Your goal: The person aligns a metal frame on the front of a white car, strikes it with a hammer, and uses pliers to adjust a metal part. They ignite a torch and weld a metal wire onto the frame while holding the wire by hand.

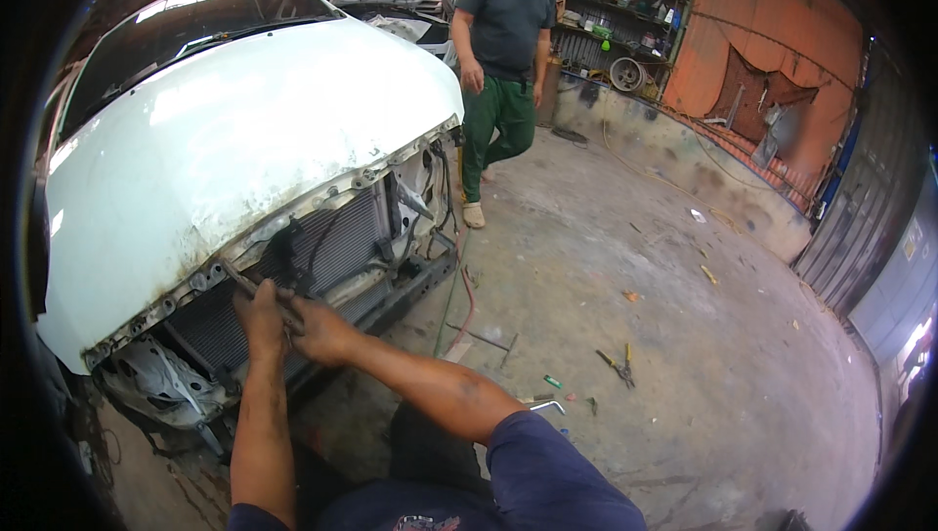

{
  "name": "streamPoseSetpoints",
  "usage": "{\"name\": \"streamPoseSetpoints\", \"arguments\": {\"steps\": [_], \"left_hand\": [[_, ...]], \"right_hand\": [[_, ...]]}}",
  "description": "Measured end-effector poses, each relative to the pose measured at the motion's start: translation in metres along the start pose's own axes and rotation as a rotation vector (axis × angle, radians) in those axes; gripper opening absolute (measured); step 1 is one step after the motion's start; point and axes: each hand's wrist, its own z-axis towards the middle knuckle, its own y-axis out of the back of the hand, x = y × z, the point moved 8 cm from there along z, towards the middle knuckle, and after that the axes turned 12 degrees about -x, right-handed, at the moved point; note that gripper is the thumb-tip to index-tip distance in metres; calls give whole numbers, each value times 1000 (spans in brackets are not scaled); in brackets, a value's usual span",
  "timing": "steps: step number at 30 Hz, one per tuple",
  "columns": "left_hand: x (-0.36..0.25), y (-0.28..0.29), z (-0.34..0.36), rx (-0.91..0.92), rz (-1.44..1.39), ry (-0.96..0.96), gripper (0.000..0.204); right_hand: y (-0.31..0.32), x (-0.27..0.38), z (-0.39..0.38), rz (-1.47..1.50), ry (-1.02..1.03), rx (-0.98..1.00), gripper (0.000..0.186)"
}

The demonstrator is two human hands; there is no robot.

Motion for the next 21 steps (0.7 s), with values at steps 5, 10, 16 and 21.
{"name": "streamPoseSetpoints", "arguments": {"steps": [5,10,16,21], "left_hand": [[6,6,7,16,11,23,12],[-5,11,7,189,229,-91,25],[-44,58,23,57,-63,-90,37],[-46,79,48,145,-63,3,27]], "right_hand": [[-8,-9,2,14,18,-83,66],[-12,-26,1,46,-16,-43,31],[0,-12,6,-144,-20,73,31],[12,-9,20,-203,-29,153,27]]}}
